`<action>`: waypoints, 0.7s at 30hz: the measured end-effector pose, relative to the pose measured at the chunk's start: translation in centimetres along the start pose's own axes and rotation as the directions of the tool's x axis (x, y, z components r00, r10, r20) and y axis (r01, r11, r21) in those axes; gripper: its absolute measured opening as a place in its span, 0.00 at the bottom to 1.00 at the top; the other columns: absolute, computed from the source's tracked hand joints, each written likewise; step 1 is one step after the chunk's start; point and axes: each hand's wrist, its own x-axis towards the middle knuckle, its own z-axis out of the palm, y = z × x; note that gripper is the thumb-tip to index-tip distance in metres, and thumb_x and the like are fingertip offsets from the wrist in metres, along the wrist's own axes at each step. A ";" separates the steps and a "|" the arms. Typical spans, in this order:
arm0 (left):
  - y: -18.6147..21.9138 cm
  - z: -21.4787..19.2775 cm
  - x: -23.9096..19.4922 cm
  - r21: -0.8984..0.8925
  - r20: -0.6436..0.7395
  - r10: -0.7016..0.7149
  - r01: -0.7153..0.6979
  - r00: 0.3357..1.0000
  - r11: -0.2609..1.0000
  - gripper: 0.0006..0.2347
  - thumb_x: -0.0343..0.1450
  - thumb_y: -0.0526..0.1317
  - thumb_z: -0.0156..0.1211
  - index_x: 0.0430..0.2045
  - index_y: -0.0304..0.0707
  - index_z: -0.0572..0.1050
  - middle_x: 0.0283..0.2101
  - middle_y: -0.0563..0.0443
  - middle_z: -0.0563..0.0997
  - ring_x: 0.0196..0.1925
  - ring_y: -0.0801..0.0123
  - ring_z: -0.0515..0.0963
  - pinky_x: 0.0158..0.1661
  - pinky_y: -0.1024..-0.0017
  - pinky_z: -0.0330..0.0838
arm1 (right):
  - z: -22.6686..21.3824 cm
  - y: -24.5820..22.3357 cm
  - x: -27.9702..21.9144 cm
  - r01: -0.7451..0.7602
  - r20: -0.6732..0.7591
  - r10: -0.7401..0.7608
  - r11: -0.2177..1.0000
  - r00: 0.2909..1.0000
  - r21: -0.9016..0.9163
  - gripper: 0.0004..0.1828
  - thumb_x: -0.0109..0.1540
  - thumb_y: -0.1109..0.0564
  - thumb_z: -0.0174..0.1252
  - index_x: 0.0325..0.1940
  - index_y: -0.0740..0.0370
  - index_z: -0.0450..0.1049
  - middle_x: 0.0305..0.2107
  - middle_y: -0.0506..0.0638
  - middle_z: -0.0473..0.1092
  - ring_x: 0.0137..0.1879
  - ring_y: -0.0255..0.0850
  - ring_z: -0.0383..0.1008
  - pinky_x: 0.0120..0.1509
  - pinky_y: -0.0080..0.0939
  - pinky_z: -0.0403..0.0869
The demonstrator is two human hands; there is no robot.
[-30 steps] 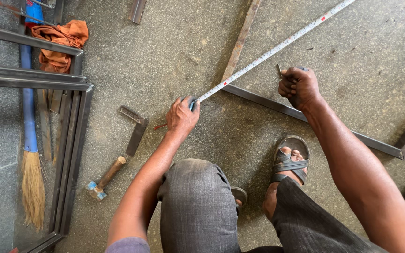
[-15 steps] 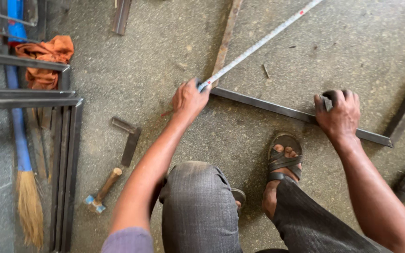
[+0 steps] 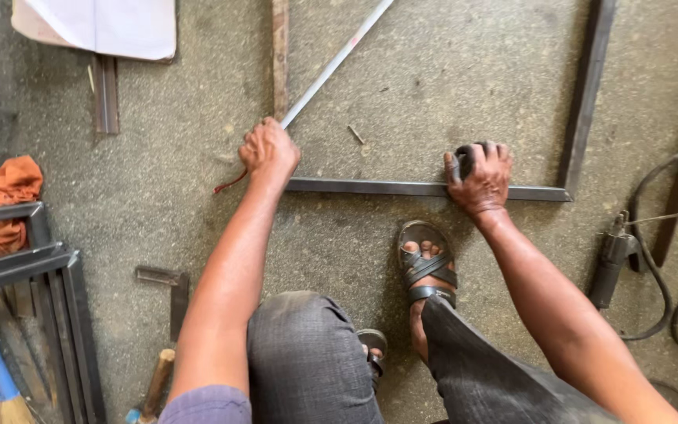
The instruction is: The person measures a metal frame using a measuring tape and then performs welding on the corners while sitting on the floor.
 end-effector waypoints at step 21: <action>-1.1 0.8 -0.6 -0.029 -0.050 0.045 -0.046 0.998 0.999 0.12 0.71 0.40 0.64 0.42 0.32 0.73 0.34 0.44 0.78 0.31 0.66 0.76 0.34 0.63 0.75 | -1.4 -1.5 0.5 -0.011 -0.042 0.010 1.000 0.999 -0.006 0.16 0.68 0.42 0.60 0.44 0.57 0.76 0.44 0.56 0.70 0.56 0.53 0.66 0.64 0.56 0.65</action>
